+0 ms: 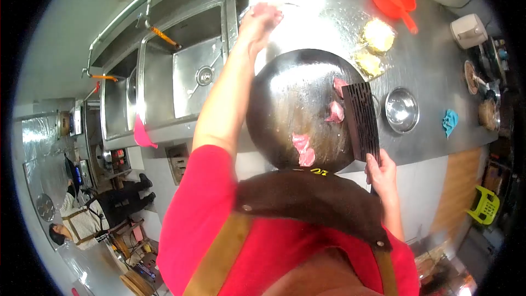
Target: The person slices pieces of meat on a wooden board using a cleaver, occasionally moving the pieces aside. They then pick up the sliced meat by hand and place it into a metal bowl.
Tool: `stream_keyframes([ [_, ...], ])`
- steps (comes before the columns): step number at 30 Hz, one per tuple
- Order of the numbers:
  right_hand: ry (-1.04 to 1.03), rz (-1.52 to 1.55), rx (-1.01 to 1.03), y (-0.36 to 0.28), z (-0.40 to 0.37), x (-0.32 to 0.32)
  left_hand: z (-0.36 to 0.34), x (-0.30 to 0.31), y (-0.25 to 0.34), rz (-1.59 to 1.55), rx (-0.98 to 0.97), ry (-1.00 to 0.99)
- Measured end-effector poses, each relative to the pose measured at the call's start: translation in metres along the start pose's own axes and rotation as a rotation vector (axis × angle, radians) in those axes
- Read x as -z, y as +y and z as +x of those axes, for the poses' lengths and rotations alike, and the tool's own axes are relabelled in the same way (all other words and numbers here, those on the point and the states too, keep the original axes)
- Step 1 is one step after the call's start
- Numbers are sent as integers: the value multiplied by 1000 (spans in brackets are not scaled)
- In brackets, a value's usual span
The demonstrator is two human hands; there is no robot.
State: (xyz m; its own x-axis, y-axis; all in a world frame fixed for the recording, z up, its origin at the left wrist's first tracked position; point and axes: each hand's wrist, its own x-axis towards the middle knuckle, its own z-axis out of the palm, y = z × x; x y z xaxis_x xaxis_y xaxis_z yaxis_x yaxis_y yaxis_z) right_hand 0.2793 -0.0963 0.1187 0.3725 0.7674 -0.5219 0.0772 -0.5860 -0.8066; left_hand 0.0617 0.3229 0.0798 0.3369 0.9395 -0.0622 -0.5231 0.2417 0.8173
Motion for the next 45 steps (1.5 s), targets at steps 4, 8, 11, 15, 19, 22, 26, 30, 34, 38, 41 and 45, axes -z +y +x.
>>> stream_keyframes([
  [4, 18, -19, 0, 2, 6, -1, 69, 38, -46, 765, -142, 211],
  [8, 59, -114, 9, -3, 3, 0, 81, 67, -80, 1108, -212, 12],
  [11, 71, -178, 32, -3, 7, 1, 87, 66, -82, 1149, -129, -30],
  [15, 68, -214, 41, -10, 7, 1, 107, 94, -97, 1312, -291, -149],
  [19, 56, -198, 71, -10, 1, -2, -20, 43, -45, 1641, -563, -182],
  [22, 31, -188, 78, -10, -1, -7, -139, 21, -39, 1576, -115, -604],
  [26, -23, -209, 102, -8, -3, -14, -249, 9, -62, 1405, -69, -494],
  [30, -35, -284, 170, 0, -4, -19, -277, -12, -79, 1229, -41, -410],
  [34, -37, -328, 193, -7, -13, -19, -262, -31, -58, 1210, 98, -302],
  [38, -14, -357, 220, 0, -13, -15, -232, -5, -65, 1174, -281, -160],
  [41, -7, -362, 214, 1, -15, -14, -237, 1, -66, 1320, -518, -265],
  [45, 29, -425, 315, 6, -12, -14, -274, 19, -85, 1294, -663, -402],
])
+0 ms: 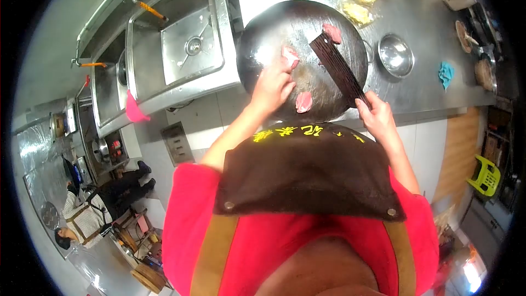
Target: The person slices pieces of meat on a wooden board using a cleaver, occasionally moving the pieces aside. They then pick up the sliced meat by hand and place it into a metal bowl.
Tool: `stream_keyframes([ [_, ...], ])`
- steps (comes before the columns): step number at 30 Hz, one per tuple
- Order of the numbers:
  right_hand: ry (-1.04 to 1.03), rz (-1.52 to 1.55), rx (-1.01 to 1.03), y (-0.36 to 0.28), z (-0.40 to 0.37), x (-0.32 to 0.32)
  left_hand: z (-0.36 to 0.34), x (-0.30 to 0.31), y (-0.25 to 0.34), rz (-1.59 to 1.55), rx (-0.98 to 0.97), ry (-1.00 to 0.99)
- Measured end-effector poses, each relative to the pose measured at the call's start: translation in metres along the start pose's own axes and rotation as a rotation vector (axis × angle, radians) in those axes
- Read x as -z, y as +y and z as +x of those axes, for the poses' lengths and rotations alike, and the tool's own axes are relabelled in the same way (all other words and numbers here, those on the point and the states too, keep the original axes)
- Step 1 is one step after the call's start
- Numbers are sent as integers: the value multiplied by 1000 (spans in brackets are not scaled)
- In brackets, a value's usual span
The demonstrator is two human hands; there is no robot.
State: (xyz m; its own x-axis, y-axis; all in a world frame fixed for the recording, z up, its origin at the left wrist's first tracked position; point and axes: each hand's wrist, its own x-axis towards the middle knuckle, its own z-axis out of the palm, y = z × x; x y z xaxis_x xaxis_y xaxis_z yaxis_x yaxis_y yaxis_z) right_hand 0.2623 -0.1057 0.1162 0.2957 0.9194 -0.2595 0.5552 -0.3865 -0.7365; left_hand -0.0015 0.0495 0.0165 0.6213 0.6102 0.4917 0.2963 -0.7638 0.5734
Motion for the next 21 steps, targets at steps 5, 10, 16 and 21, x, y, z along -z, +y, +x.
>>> stream_keyframes([
  [5, 56, -224, 151, -12, 4, -9, 0, -3, 14, 35, 130, 78],
  [10, 56, -318, 304, -26, 19, -23, 16, -20, -2, 104, 189, 41],
  [16, -20, -366, 227, -23, 28, -24, 14, -12, -5, -1, 146, 87],
  [21, 91, -389, 427, -23, 29, -25, 15, -20, -5, 90, 173, 153],
])
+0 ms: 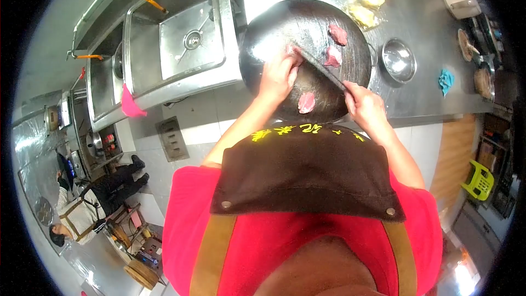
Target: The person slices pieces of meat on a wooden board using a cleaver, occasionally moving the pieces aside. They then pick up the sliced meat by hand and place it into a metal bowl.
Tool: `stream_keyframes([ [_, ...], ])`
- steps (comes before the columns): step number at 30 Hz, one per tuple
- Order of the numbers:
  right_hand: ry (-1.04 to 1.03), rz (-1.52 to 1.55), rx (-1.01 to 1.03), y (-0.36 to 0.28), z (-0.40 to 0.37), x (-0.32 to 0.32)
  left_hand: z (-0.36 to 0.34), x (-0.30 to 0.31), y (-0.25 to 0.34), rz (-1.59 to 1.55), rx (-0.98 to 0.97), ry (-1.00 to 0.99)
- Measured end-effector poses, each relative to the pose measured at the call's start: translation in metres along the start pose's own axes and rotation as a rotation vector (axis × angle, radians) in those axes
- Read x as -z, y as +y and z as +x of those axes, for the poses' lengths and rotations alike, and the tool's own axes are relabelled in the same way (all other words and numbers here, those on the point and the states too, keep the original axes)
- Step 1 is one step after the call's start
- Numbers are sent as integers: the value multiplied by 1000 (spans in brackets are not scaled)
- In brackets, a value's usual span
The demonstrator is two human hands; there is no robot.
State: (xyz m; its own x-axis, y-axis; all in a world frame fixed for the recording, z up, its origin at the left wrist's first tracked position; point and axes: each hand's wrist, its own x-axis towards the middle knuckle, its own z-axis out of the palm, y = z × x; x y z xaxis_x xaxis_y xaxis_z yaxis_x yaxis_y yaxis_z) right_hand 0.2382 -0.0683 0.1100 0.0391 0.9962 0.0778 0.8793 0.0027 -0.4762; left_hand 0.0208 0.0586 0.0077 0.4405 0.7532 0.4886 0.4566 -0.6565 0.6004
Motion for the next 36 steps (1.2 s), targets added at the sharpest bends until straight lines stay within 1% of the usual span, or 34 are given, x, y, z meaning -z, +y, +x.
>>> stream_keyframes([
  [2, -76, -88, 81, 0, 1, 3, -2, -4, -2, 57, 4, -25],
  [3, -115, -132, 121, 0, 2, 4, -1, -5, -9, 123, 15, -174],
  [7, -153, -272, 139, 10, 10, 10, -6, -6, -14, -5, 45, -61],
  [10, -194, -296, 177, 10, 11, 15, -9, -7, -17, 43, 4, -57],
  [13, -188, -281, 145, 10, 10, 3, 0, -2, -8, -4, 16, -126],
  [16, -202, -313, 88, 7, 18, -7, 1, -4, -3, 54, 4, -5],
  [19, -204, -311, 91, 5, 31, -22, -7, -11, -15, 77, 20, -95],
  [21, -234, -332, 94, -4, 45, -31, -7, -10, -12, 57, 39, -63],
  [22, -221, -326, 86, -10, 54, -39, -5, -8, -9, 47, 47, -47],
  [25, -159, -299, 76, -17, 87, -67, -8, -8, -11, 85, 123, -166],
  [27, -92, -266, 97, -13, 110, -82, -7, -6, -8, 21, 20, -77],
  [29, -83, -214, 55, -9, 120, -78, -7, -5, -10, 0, -53, 5],
  [30, -82, -187, 30, -9, 123, -71, -9, -5, -9, 3, -52, 2],
  [31, -170, -192, -33, -15, 120, -53, -8, -5, -9, 6, -53, 7],
  [33, -118, -133, 98, -9, 92, -34, -8, -6, -9, -10, -41, -20],
  [34, -94, -104, 159, -5, 76, -23, -10, -9, -10, -6, -2, -43],
  [36, -276, -204, 86, 1, 44, -2, -17, -15, -14, 8, 79, -89],
])
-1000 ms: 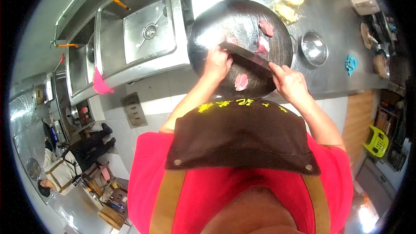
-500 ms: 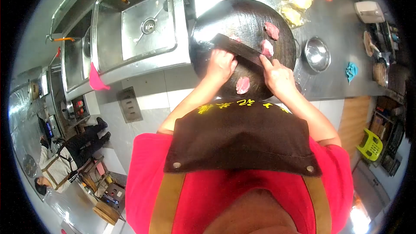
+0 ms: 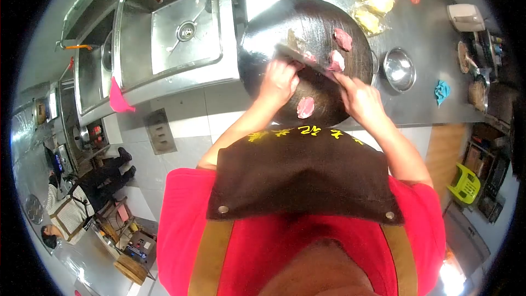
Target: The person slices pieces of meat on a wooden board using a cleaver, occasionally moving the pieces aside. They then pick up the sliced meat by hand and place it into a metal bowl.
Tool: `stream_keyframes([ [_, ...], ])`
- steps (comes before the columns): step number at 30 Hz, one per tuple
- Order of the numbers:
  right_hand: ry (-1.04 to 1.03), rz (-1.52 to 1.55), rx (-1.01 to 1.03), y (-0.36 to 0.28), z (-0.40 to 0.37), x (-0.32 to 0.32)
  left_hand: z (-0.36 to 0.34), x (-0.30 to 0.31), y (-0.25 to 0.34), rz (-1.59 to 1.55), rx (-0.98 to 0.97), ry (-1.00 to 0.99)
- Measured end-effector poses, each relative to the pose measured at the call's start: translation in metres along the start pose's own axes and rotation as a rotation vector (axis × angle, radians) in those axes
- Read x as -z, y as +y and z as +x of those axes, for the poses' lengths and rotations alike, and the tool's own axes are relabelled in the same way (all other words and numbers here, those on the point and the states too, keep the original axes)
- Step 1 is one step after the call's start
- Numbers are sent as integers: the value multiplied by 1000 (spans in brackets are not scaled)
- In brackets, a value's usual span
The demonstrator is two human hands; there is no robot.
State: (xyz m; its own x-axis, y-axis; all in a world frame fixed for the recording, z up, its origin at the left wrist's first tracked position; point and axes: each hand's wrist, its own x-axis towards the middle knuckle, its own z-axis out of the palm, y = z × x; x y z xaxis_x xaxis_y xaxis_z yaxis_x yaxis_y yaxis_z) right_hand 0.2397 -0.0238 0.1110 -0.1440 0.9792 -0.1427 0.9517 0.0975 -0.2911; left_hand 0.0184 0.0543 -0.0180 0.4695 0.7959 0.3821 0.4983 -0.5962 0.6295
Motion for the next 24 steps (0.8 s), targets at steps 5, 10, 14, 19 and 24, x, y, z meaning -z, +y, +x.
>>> stream_keyframes([
  [5, -71, -98, -34, 8, -19, -12, 10, 2, 1, -6, -157, 87],
  [10, 26, -79, 59, -26, 57, -39, 6, -2, -1, 10, -96, 80],
  [14, 96, 91, -16, -28, 89, -38, 6, 13, 12, -3, -112, 107],
  [19, -20, 40, 11, 8, 22, -1, 1, 8, 9, 19, -96, 145],
  [24, -111, -45, -18, 12, -4, 3, 5, 6, 4, 9, -153, 177],
])
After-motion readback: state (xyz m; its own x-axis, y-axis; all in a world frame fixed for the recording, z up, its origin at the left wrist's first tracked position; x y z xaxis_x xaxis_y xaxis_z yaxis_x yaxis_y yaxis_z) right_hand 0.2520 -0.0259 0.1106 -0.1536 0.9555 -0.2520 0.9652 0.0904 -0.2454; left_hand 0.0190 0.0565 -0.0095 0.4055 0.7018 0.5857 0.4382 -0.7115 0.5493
